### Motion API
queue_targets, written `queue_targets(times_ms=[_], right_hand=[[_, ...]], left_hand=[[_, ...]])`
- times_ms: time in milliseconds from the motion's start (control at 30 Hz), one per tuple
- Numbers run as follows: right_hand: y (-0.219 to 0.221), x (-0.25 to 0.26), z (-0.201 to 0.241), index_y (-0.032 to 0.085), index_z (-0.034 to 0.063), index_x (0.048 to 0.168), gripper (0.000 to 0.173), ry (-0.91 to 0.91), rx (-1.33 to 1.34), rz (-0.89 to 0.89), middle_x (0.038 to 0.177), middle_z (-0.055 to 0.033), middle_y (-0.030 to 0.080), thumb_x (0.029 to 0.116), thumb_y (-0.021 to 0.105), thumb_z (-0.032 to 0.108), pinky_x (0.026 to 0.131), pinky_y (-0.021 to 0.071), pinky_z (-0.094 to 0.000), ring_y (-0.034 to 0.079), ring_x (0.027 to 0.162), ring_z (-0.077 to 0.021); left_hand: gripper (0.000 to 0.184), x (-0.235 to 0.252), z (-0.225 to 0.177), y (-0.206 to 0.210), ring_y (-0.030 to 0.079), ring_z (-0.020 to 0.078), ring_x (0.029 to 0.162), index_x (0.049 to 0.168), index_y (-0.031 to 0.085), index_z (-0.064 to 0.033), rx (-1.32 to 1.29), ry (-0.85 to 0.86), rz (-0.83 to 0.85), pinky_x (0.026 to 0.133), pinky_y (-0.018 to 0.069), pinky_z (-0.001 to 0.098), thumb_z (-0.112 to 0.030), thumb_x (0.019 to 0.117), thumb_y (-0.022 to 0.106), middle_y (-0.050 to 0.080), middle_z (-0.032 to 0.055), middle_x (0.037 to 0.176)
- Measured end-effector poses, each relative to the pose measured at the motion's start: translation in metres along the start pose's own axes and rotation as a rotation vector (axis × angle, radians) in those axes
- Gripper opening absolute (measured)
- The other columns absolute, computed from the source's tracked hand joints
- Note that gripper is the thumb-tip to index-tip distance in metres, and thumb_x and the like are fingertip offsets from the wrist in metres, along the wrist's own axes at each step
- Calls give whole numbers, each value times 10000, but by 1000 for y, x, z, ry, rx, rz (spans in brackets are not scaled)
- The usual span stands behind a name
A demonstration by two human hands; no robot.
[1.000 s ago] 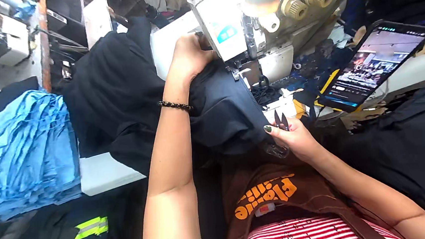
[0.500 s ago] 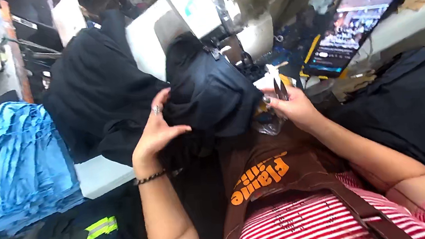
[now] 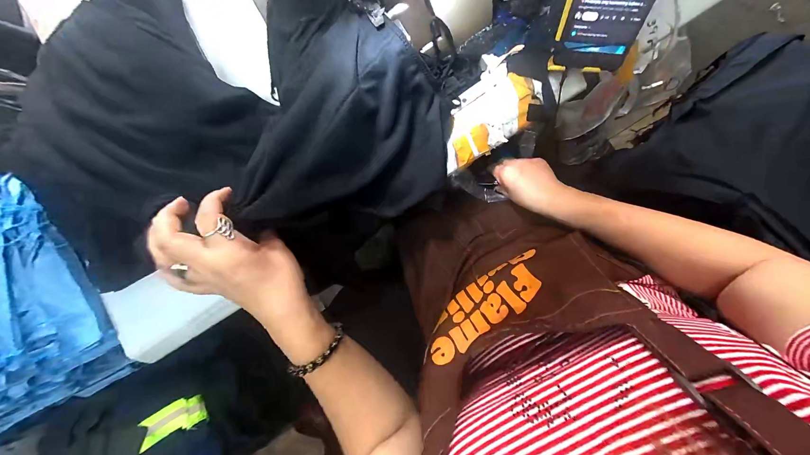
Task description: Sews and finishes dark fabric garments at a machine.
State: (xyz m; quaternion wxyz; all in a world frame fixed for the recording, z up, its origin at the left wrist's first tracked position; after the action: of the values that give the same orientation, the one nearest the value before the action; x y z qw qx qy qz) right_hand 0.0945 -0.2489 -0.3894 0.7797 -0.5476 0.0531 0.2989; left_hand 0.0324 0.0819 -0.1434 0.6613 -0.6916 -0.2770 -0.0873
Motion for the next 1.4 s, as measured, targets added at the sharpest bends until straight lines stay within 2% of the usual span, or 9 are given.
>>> queue_targets(times_ms=[300,467,600,667,867,1000,1167,1300,1400], right_hand=[[-14,-12,-10,728,21,1078,163,-20,93,-67,1150,-220,679,993,606,88,811,552,-635,687,1009,-425],[-56,-31,-22,754,30,1074,163,13,451,-223,1108,-151,733,980,655,119,941,537,-561,700,1039,-311],[-67,-43,-34,746,85,1028,92,-14,749,-301,904,-73,718,943,724,109,673,543,-363,640,721,-147],[-65,-48,-37,729,97,1048,92,17,929,-269,770,-39,651,960,706,106,461,389,-225,455,498,-65],[-72,-51,-34,703,104,1070,104,22,1198,-156,609,8,540,972,669,105,384,333,-167,373,406,-23],[-78,-50,-32,710,99,1084,125,-81,1144,-199,677,-18,591,966,675,81,373,322,-177,368,408,-38],[-85,-49,-24,724,83,1055,122,-201,982,-297,928,-33,685,943,699,41,465,411,-194,487,538,-49],[-83,-43,-26,697,42,1155,274,-234,970,-329,1120,-57,702,889,729,-16,840,575,-259,669,950,-79],[-77,-43,-35,703,52,1115,141,-118,1034,-316,966,-6,710,988,643,68,570,456,-164,540,634,12]], left_hand=[[308,-83,-18,24,336,365,1477,1216,706,-89,-377,-155,36,1194,276,541,-160,916,719,447,206,1521],[216,-81,-70,31,544,232,1303,1159,720,-44,-652,-54,88,1068,488,377,-78,949,684,570,158,1391],[167,-78,-126,63,664,169,1120,1091,718,-5,-904,12,281,953,573,334,7,945,641,685,111,1202],[149,-82,-149,84,685,138,1052,1078,731,-14,-992,7,388,934,582,316,-6,951,654,709,87,1131],[232,-83,-185,113,667,109,892,1167,714,-83,-1043,31,552,767,576,275,-49,937,707,678,59,1178],[452,-75,-223,103,649,281,1135,1297,667,-50,-930,368,520,942,558,461,-25,862,786,615,155,1343],[246,-78,-240,108,641,349,1126,1105,747,-41,-830,463,468,923,535,512,-35,861,784,634,196,1280],[138,-75,-226,112,621,283,1163,1042,749,-40,-974,341,434,992,508,450,-43,904,745,649,159,1237],[118,-72,-216,111,628,188,1130,1038,746,-30,-1104,259,404,981,520,351,-31,923,724,648,120,1228]])
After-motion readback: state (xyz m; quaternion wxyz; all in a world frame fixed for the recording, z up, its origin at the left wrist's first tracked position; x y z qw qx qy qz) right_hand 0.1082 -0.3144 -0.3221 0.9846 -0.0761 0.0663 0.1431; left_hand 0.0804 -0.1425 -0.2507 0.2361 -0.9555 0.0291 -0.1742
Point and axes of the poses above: each hand's wrist, its own x-axis towards the middle knuckle, its own y-axis out of the palm, z = x × y, the point moved 10 cm from there along x, towards the middle knuckle
